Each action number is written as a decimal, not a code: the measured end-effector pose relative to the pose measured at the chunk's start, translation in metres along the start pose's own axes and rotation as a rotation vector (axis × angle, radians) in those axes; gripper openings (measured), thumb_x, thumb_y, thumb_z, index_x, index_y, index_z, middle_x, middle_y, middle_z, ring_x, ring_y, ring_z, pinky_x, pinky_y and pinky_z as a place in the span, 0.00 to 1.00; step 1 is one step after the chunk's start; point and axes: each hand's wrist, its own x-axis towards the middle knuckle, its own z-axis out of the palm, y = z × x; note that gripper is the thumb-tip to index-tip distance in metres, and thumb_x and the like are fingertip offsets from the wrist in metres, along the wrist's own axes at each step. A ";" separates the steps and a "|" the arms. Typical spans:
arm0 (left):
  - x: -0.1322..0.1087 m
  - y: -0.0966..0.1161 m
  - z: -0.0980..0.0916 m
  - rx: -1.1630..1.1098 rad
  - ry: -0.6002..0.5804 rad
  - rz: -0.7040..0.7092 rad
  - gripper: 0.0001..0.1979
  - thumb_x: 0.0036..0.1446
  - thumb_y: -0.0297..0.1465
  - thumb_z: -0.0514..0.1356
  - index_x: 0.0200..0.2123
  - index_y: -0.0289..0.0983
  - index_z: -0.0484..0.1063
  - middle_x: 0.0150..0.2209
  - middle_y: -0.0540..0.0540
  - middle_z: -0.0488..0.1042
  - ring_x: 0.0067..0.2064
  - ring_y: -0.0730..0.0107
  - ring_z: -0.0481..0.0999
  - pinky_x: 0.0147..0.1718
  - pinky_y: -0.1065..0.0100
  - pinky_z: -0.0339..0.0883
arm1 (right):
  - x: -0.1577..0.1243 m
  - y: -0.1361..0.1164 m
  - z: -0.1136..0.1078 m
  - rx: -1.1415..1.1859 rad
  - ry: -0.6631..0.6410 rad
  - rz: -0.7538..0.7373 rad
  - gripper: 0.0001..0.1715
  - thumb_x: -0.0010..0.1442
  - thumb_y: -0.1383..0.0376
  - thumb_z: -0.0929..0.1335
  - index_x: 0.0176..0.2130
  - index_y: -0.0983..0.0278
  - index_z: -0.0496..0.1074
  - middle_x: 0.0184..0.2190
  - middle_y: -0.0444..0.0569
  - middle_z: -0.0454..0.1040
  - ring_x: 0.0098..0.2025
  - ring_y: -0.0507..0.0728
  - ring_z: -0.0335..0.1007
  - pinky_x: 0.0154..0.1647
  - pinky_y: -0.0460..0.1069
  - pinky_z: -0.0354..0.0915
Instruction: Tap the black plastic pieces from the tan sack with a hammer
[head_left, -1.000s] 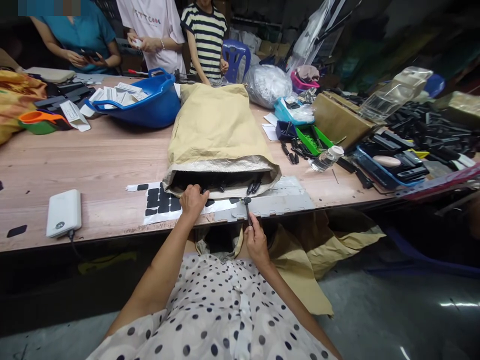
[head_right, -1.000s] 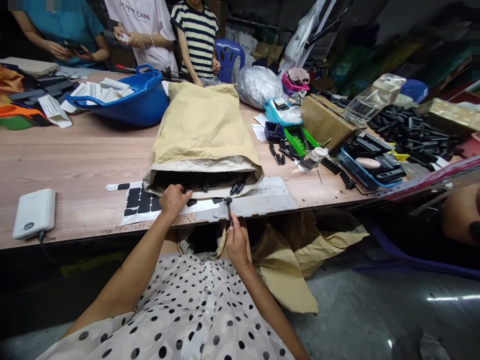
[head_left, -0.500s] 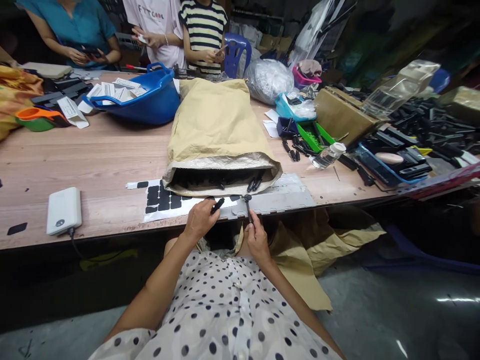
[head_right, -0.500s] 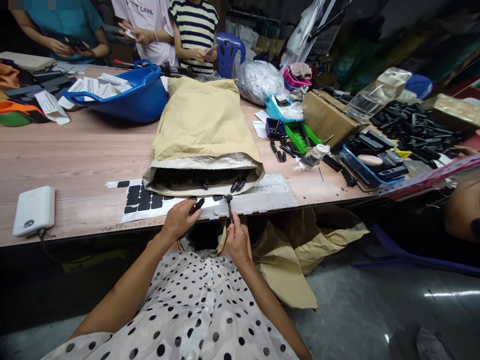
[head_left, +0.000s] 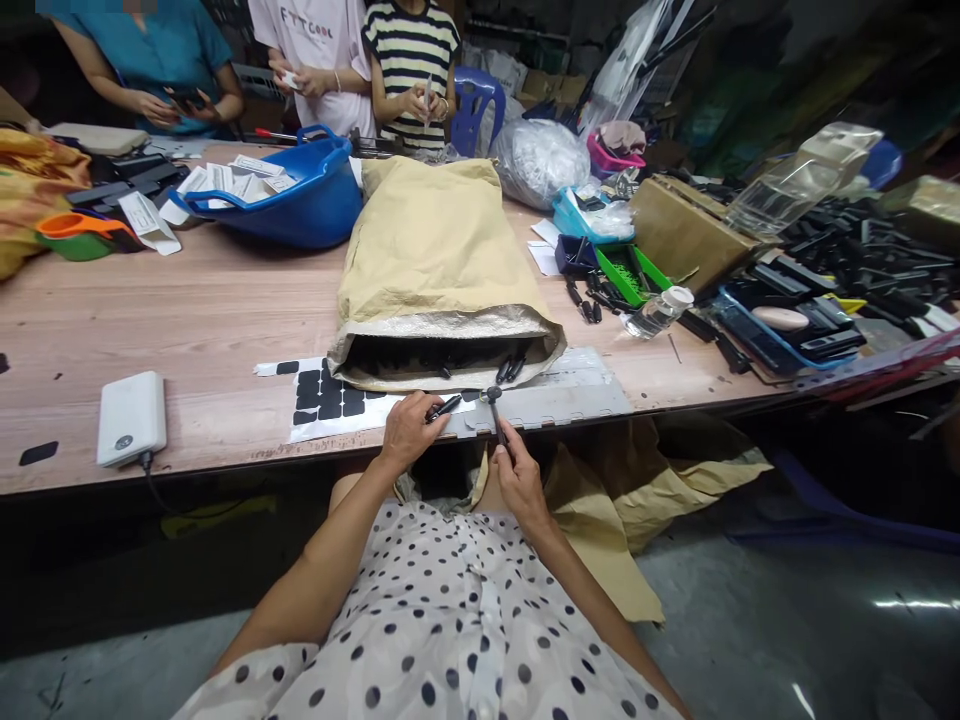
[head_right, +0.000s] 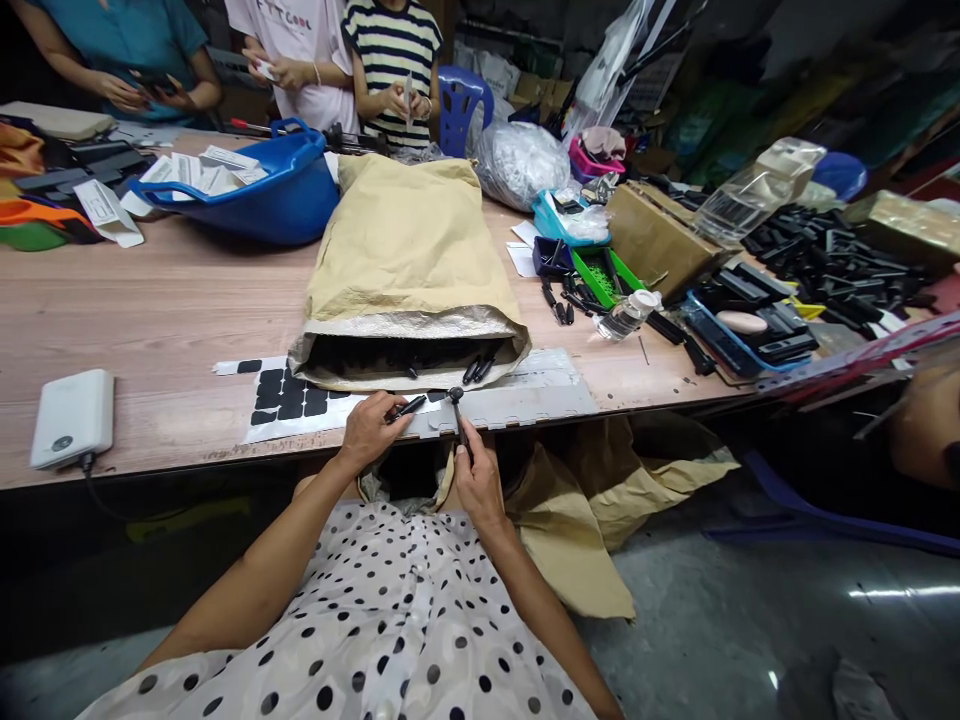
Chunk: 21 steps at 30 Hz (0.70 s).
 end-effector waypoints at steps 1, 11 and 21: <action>0.000 0.000 0.000 -0.004 -0.012 -0.005 0.08 0.57 0.32 0.63 0.40 0.41 0.78 0.32 0.49 0.74 0.36 0.65 0.74 0.39 0.66 0.67 | -0.001 -0.003 0.000 0.013 0.003 -0.014 0.28 0.65 0.60 0.61 0.60 0.61 0.72 0.49 0.53 0.79 0.52 0.60 0.75 0.56 0.56 0.71; 0.003 0.001 -0.005 -0.056 -0.085 -0.010 0.07 0.55 0.31 0.63 0.38 0.42 0.79 0.32 0.50 0.74 0.37 0.65 0.74 0.39 0.66 0.65 | -0.007 -0.032 -0.004 0.007 -0.060 -0.089 0.27 0.66 0.62 0.61 0.61 0.62 0.73 0.37 0.51 0.80 0.42 0.59 0.75 0.49 0.54 0.73; 0.003 0.004 -0.007 -0.081 -0.096 -0.011 0.07 0.54 0.30 0.63 0.37 0.43 0.79 0.32 0.50 0.74 0.38 0.64 0.74 0.41 0.65 0.66 | -0.009 -0.034 -0.001 0.000 -0.066 -0.120 0.27 0.66 0.63 0.61 0.61 0.62 0.73 0.36 0.51 0.81 0.41 0.60 0.76 0.48 0.55 0.74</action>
